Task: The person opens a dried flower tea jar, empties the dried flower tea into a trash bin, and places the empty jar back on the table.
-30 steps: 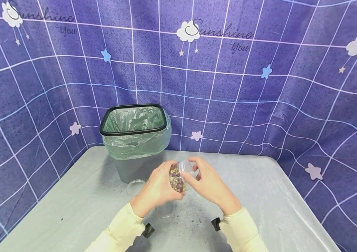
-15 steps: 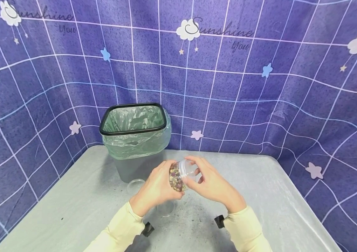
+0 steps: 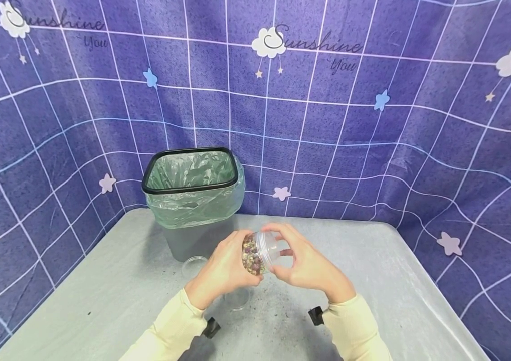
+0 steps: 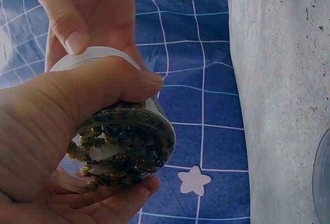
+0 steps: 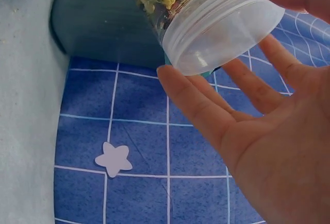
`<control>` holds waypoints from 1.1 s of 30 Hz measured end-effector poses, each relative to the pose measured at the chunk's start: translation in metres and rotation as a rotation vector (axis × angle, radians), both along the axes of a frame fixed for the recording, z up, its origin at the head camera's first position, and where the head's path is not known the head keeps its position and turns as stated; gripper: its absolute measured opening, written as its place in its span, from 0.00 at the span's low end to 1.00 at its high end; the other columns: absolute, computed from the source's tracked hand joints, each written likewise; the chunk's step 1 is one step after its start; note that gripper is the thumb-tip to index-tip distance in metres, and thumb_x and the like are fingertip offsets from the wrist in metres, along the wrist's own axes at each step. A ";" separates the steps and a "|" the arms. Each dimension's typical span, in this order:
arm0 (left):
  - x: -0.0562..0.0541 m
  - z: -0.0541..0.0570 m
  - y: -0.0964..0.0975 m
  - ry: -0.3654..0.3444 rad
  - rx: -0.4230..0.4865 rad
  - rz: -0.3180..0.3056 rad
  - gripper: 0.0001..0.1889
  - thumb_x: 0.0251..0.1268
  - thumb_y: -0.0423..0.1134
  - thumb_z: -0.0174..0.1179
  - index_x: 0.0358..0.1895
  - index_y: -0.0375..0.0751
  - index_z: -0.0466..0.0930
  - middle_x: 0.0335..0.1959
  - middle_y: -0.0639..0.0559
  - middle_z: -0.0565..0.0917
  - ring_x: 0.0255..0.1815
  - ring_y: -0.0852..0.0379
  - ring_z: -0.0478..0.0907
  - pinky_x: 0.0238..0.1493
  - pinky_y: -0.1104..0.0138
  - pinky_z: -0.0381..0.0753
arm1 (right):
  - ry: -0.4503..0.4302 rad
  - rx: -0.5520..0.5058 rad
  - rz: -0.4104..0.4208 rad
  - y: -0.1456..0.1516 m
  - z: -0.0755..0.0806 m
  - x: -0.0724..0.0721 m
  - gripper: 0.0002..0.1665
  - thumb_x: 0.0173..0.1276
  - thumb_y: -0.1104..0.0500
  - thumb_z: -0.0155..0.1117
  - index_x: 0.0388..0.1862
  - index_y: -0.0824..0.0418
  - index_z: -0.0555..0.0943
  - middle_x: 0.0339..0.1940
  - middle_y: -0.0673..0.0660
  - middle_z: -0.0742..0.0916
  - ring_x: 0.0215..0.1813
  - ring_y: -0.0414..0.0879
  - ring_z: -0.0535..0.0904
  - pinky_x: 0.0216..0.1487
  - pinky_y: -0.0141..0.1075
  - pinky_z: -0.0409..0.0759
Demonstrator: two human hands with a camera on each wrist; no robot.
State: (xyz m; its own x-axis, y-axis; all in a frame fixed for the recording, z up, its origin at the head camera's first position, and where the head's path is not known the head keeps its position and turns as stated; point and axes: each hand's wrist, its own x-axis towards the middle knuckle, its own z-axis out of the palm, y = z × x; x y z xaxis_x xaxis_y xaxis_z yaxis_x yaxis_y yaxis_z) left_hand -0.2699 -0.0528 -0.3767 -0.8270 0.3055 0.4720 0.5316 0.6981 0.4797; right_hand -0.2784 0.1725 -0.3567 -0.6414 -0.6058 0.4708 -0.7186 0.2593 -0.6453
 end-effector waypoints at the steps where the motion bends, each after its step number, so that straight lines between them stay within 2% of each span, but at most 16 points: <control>1: 0.000 0.000 0.000 -0.002 0.000 0.000 0.48 0.27 0.44 0.85 0.62 0.39 0.74 0.49 0.51 0.80 0.44 0.53 0.81 0.47 0.60 0.83 | 0.004 -0.008 0.014 0.000 0.000 0.000 0.50 0.54 0.75 0.72 0.76 0.55 0.66 0.74 0.56 0.72 0.69 0.59 0.75 0.60 0.52 0.83; 4: 0.000 0.001 0.000 -0.009 0.003 0.002 0.48 0.27 0.45 0.85 0.62 0.40 0.73 0.50 0.51 0.80 0.44 0.53 0.81 0.47 0.60 0.83 | 0.023 -0.018 0.036 0.000 0.001 -0.001 0.51 0.51 0.77 0.70 0.75 0.56 0.67 0.74 0.58 0.71 0.71 0.59 0.73 0.62 0.51 0.81; 10: 0.000 0.002 0.000 -0.014 0.006 0.001 0.49 0.27 0.45 0.85 0.63 0.40 0.74 0.50 0.50 0.81 0.44 0.53 0.81 0.47 0.60 0.83 | 0.026 -0.015 0.035 0.000 0.001 -0.001 0.52 0.49 0.79 0.69 0.74 0.55 0.67 0.75 0.54 0.70 0.73 0.59 0.72 0.64 0.46 0.80; 16: 0.000 0.002 0.000 -0.009 -0.001 -0.001 0.48 0.28 0.45 0.85 0.63 0.40 0.74 0.50 0.50 0.81 0.44 0.52 0.81 0.47 0.60 0.83 | 0.033 -0.023 0.046 0.000 -0.001 -0.002 0.54 0.47 0.79 0.69 0.74 0.56 0.67 0.75 0.57 0.70 0.72 0.63 0.72 0.63 0.52 0.81; 20: 0.000 0.002 -0.001 -0.019 0.002 0.002 0.48 0.28 0.45 0.85 0.63 0.40 0.74 0.50 0.50 0.81 0.45 0.52 0.81 0.47 0.60 0.83 | 0.042 -0.008 0.041 0.000 0.000 -0.002 0.56 0.47 0.79 0.70 0.76 0.55 0.65 0.76 0.57 0.70 0.73 0.61 0.72 0.63 0.52 0.81; 26: 0.000 0.001 -0.001 -0.003 -0.002 0.003 0.49 0.28 0.45 0.85 0.63 0.40 0.74 0.51 0.50 0.81 0.46 0.52 0.82 0.48 0.59 0.83 | 0.026 -0.002 0.014 0.000 0.002 0.000 0.57 0.54 0.73 0.75 0.81 0.52 0.61 0.78 0.53 0.69 0.75 0.57 0.70 0.64 0.47 0.80; 33: 0.001 0.001 -0.001 -0.013 0.001 0.004 0.48 0.28 0.45 0.84 0.63 0.40 0.73 0.50 0.50 0.81 0.45 0.52 0.81 0.47 0.60 0.83 | 0.011 0.004 -0.071 -0.002 0.000 0.000 0.41 0.72 0.60 0.69 0.80 0.54 0.63 0.77 0.52 0.71 0.70 0.57 0.75 0.61 0.51 0.82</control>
